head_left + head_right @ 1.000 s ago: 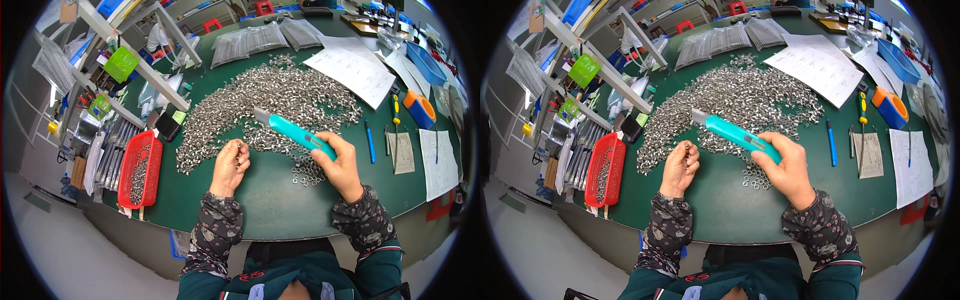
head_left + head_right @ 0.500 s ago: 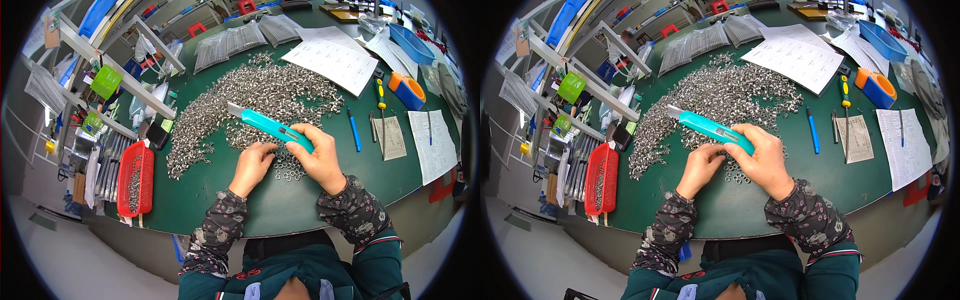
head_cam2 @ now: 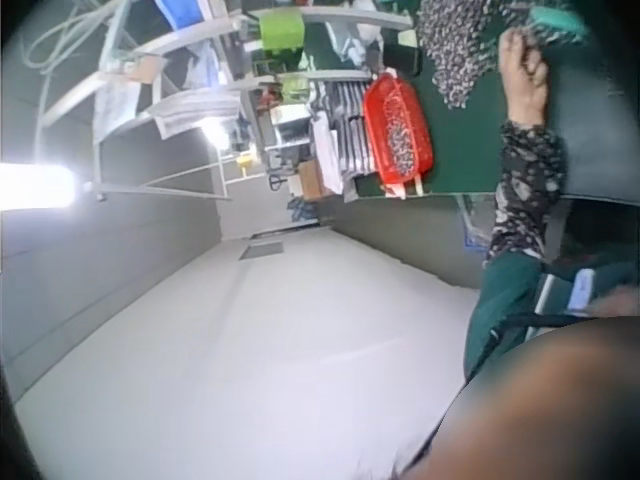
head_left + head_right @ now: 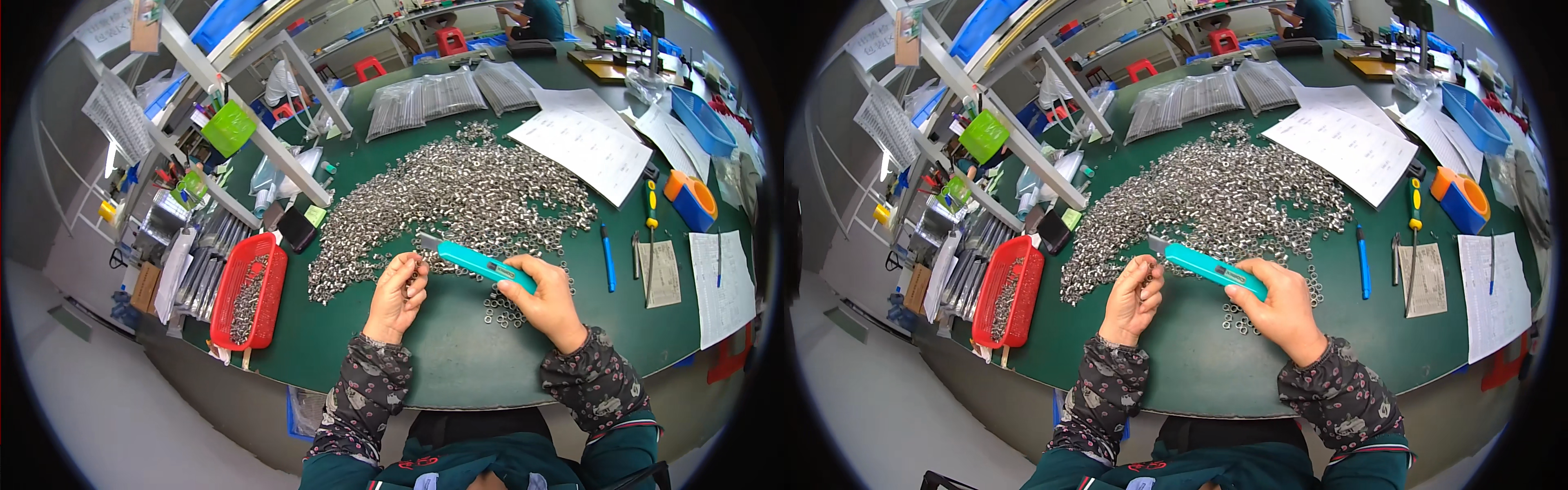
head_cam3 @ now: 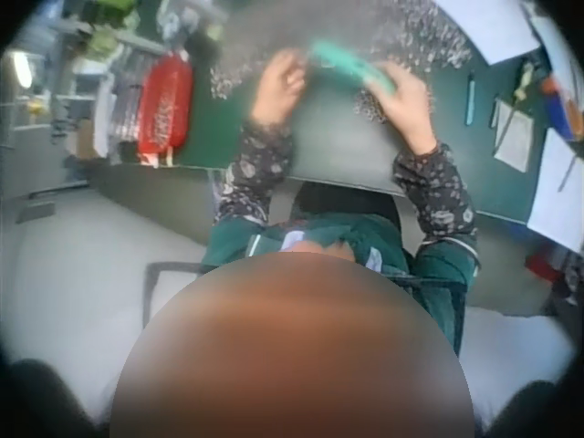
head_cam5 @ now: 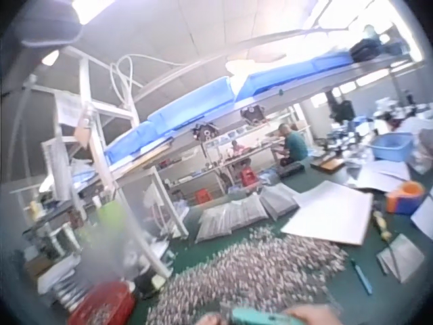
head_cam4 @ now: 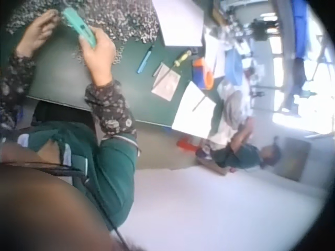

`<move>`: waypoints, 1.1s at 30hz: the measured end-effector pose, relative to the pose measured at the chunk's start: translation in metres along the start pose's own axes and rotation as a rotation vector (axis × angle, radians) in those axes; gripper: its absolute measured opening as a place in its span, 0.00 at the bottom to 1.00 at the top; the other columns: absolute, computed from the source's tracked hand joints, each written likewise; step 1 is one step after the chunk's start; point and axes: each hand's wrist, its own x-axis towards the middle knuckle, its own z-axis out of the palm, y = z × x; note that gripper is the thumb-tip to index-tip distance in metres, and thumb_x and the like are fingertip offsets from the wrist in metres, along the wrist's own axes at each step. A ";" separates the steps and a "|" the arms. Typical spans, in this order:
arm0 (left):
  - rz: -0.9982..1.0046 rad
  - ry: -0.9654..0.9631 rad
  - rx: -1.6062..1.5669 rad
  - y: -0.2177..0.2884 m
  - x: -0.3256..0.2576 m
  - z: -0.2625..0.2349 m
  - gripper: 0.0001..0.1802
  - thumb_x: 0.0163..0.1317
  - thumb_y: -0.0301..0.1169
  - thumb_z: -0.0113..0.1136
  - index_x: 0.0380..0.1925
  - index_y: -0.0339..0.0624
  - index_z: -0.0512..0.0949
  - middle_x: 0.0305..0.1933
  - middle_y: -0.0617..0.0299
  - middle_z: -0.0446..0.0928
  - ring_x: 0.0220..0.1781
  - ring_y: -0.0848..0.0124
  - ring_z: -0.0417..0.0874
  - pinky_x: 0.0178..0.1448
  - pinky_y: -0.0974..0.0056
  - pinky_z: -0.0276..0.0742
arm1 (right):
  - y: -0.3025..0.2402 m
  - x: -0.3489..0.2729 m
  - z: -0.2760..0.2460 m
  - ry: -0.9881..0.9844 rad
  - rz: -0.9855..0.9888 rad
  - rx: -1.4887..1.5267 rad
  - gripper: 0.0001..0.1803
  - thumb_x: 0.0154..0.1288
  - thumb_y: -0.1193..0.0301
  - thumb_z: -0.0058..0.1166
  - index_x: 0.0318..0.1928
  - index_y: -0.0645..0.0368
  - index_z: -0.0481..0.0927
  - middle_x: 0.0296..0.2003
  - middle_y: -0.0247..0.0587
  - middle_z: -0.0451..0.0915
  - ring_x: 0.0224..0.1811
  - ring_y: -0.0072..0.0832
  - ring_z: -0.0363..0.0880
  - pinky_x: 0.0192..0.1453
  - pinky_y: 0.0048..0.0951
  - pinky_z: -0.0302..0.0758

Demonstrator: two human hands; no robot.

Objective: The recorder is sorting and inspecting small metal hardware components at a workbench, using a utility knife to prod and move parts.

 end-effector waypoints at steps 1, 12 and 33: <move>0.015 0.006 -0.032 0.002 0.000 -0.005 0.06 0.62 0.27 0.45 0.36 0.40 0.70 0.29 0.62 0.68 0.18 0.83 0.60 0.14 0.80 0.51 | 0.001 -0.001 0.000 -0.063 0.059 0.032 0.12 0.50 0.66 0.57 0.34 0.61 0.77 0.24 0.43 0.77 0.26 0.34 0.77 0.30 0.29 0.71; 0.062 0.032 0.014 0.006 0.004 -0.015 0.08 0.62 0.31 0.46 0.36 0.39 0.70 0.27 0.66 0.67 0.18 0.83 0.58 0.14 0.80 0.50 | 0.003 0.001 0.007 -0.274 0.220 0.083 0.13 0.51 0.66 0.57 0.35 0.62 0.77 0.20 0.40 0.78 0.22 0.24 0.76 0.28 0.24 0.70; 0.014 0.106 0.105 0.001 0.003 -0.011 0.12 0.63 0.37 0.45 0.31 0.40 0.71 0.23 0.65 0.68 0.15 0.84 0.58 0.13 0.80 0.49 | 0.003 0.001 0.002 0.009 -0.007 -0.071 0.14 0.48 0.68 0.58 0.35 0.61 0.76 0.27 0.46 0.77 0.26 0.39 0.76 0.29 0.31 0.71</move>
